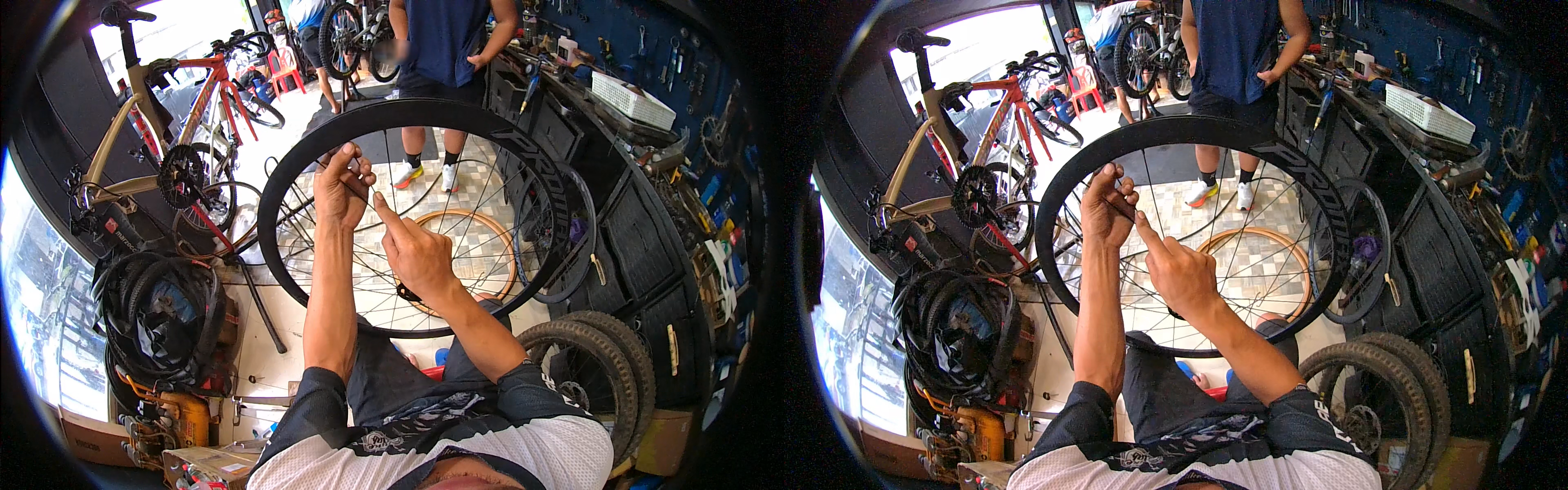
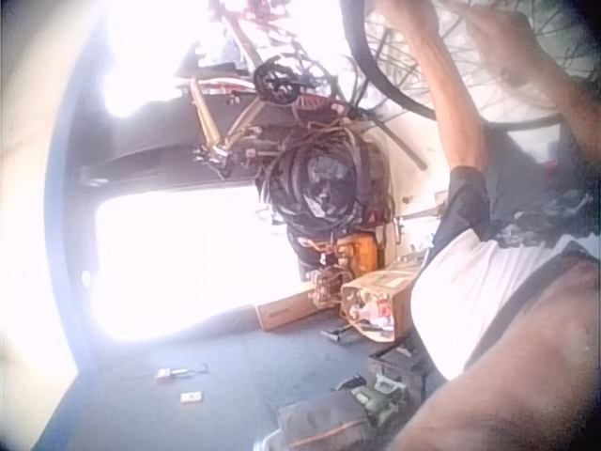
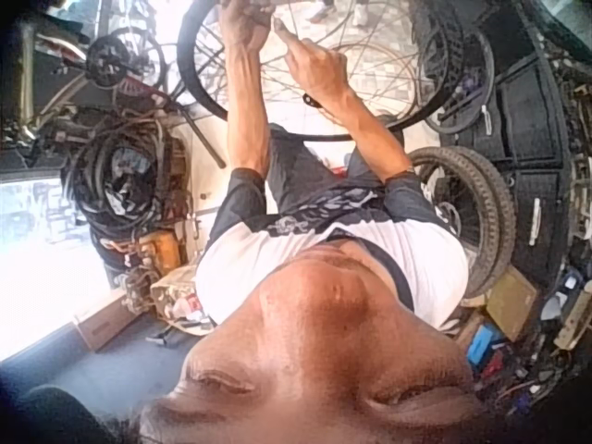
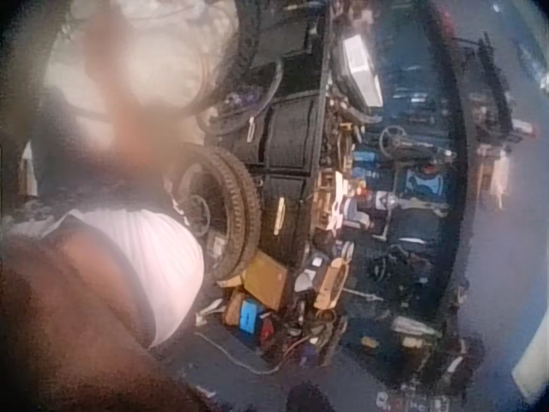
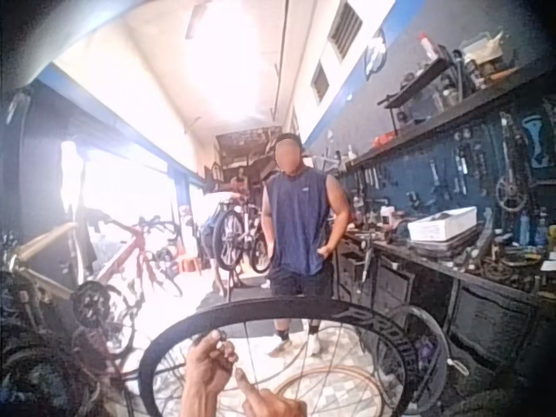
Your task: The person laces a bicycle wheel by threading spokes through the rim and hub. They rotate the wheel and insert each spoke one at a time, then tighten the nipples by hand to secure the spokes in place.
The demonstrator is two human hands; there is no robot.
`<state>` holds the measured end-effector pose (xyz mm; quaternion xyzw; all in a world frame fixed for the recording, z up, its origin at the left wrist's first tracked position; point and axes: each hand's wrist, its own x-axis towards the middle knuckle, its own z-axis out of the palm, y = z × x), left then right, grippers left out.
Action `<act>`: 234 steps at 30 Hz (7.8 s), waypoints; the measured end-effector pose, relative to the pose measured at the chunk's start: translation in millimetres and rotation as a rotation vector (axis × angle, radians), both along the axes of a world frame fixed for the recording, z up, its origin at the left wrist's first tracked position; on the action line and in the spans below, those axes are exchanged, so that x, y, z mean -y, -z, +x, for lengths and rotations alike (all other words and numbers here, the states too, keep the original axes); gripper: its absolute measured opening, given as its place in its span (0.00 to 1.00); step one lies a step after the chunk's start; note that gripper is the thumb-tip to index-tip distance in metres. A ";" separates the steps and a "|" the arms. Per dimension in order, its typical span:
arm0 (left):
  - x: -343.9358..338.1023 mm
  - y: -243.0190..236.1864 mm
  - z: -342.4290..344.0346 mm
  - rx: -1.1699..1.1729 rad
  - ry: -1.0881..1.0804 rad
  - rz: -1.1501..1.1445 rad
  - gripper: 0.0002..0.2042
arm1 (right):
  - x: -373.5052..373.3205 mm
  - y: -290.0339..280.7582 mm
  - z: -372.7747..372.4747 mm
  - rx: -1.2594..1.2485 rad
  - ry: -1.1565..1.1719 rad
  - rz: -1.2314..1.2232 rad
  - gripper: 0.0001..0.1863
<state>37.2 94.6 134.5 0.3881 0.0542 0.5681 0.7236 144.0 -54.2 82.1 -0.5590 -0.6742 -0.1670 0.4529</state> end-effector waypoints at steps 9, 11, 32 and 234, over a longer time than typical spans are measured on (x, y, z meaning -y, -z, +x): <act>6.9 -5.2 -2.2 0.047 0.110 0.047 0.10 | -0.8 2.9 0.4 0.003 0.006 0.006 0.39; 5.2 -2.4 -3.0 0.067 0.109 0.080 0.09 | -1.0 2.1 -0.4 0.005 0.007 0.020 0.39; 1.8 2.0 -2.6 0.009 0.003 -0.004 0.11 | -0.8 3.4 -1.7 -0.020 -0.009 0.006 0.39; 52.5 -49.5 8.4 -0.235 0.186 0.188 0.14 | 30.8 -49.0 65.1 -0.729 -0.573 -0.618 0.12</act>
